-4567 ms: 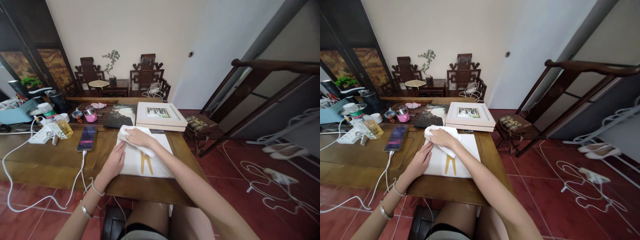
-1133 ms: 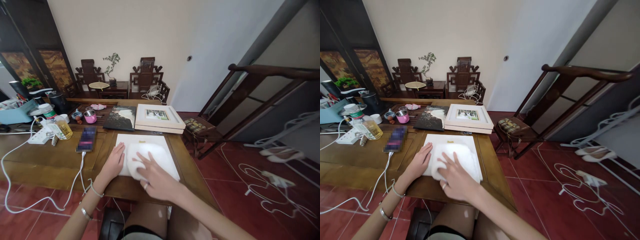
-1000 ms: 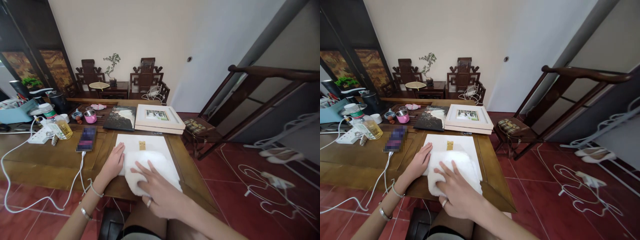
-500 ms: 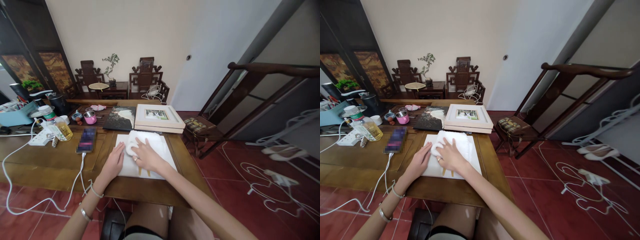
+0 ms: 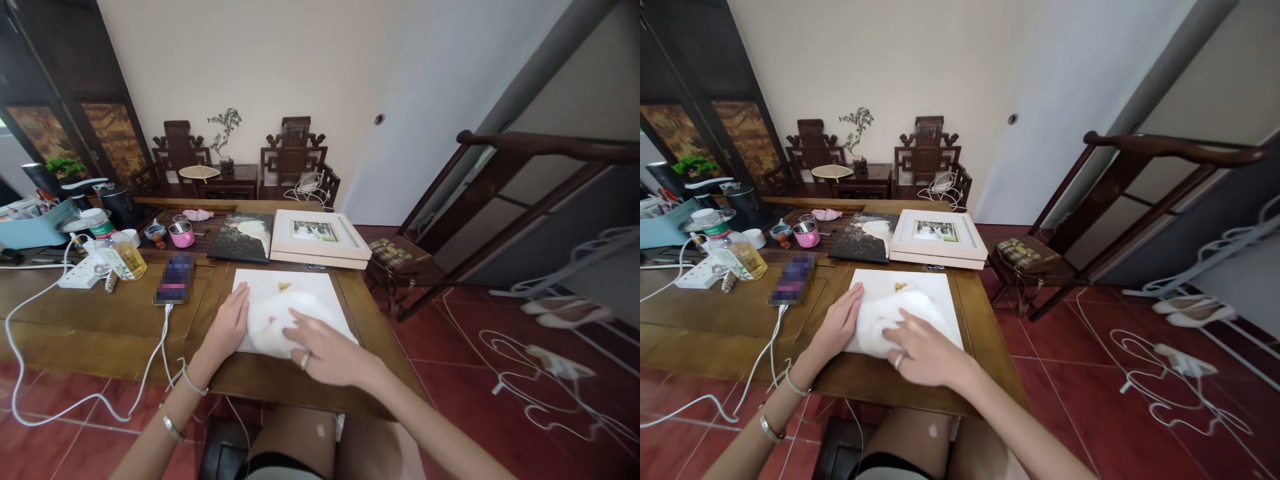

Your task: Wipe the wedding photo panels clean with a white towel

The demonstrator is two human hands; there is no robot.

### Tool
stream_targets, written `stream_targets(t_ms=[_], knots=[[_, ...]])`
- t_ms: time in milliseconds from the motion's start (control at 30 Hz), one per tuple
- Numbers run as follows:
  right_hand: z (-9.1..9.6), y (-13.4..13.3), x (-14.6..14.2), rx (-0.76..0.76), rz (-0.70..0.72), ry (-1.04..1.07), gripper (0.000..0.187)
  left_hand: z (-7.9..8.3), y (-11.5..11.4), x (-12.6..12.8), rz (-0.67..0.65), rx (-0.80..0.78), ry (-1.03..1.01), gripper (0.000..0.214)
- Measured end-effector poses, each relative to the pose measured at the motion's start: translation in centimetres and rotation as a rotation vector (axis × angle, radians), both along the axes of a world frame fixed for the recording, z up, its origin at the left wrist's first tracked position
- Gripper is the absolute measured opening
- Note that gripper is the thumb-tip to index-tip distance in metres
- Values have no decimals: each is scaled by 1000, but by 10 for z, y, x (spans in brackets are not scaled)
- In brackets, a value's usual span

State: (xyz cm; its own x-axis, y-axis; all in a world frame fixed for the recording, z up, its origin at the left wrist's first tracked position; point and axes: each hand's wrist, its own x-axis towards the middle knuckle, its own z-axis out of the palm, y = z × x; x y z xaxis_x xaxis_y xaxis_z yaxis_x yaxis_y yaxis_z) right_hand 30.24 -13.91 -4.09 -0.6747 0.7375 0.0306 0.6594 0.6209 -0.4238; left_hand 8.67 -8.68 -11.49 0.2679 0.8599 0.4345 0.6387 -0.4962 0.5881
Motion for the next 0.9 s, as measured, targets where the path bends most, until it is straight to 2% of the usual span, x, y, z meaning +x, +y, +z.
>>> stream_targets(t_ms=[133,233,400,500,667,800,900], knots=[[-5,51,-5,30,-175,-14,26,-9,4,-1,-3,-4,69,38],[-5,86,-25,49,-201,20,29,-8,4,-2,-3,-6,83,39],[-5,107,-53,58,-186,76,25,-4,3,-2,-17,-12,106,38],[-6,107,-40,59,-235,104,28,-4,3,-3,-16,-11,107,38],[-11,97,20,84,-394,122,32,-7,3,-3,-17,-24,110,38],[-25,69,54,92,-468,96,29,-7,2,-2,-15,-9,133,39],[-37,33,63,108,-429,87,26,-5,1,-1,-10,-6,144,39]])
